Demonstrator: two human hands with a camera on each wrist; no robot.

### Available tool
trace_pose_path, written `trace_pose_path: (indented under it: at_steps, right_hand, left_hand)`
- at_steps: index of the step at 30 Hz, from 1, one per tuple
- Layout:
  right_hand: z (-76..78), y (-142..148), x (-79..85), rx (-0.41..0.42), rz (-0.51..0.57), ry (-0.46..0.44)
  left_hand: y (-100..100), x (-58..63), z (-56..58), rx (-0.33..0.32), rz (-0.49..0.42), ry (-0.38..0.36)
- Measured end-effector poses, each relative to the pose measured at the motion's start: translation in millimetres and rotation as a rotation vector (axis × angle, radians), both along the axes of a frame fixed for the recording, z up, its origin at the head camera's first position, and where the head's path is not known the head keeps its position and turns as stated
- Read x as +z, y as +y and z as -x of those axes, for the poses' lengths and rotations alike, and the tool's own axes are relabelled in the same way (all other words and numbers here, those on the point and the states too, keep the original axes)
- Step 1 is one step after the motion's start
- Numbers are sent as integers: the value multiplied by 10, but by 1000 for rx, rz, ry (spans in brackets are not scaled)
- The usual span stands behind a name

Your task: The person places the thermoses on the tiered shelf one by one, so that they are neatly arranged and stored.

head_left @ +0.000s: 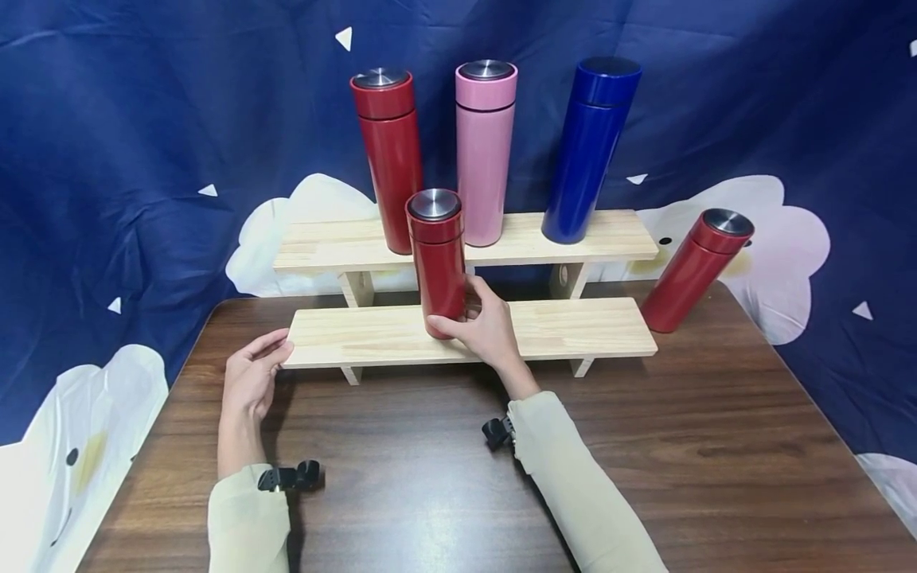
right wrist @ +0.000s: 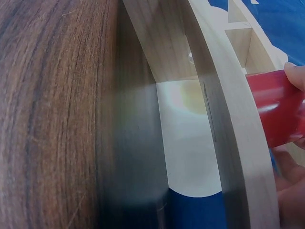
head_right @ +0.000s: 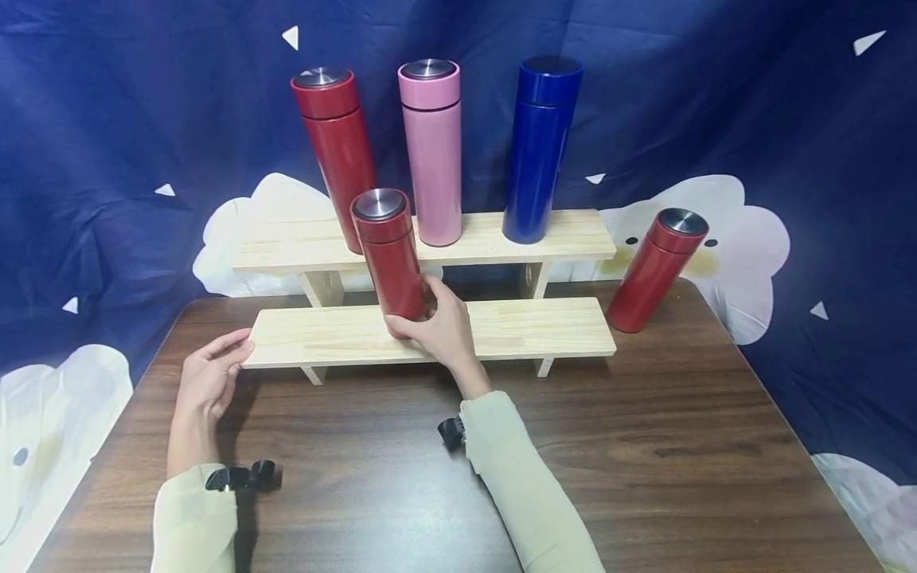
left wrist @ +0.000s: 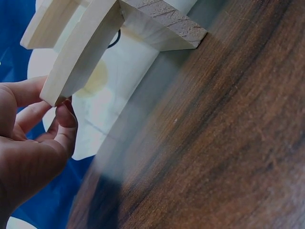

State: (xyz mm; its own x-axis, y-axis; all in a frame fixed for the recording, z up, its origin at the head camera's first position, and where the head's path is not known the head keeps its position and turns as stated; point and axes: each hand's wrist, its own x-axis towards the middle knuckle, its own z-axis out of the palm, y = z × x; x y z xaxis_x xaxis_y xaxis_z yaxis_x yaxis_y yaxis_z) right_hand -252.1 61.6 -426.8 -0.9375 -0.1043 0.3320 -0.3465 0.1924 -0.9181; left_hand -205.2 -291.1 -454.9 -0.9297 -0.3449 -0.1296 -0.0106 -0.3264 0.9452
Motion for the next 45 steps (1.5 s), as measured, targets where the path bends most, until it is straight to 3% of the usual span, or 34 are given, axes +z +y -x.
trace_pose_path:
  at_steps: [34,45]
  right_hand:
    - [-41,8,27,-12,3,-41]
    - [-72,243,77,1,29,32]
  left_hand:
    - [-12,28,-28,-4,18,-20]
    - [13,8,-18,1,5,-8]
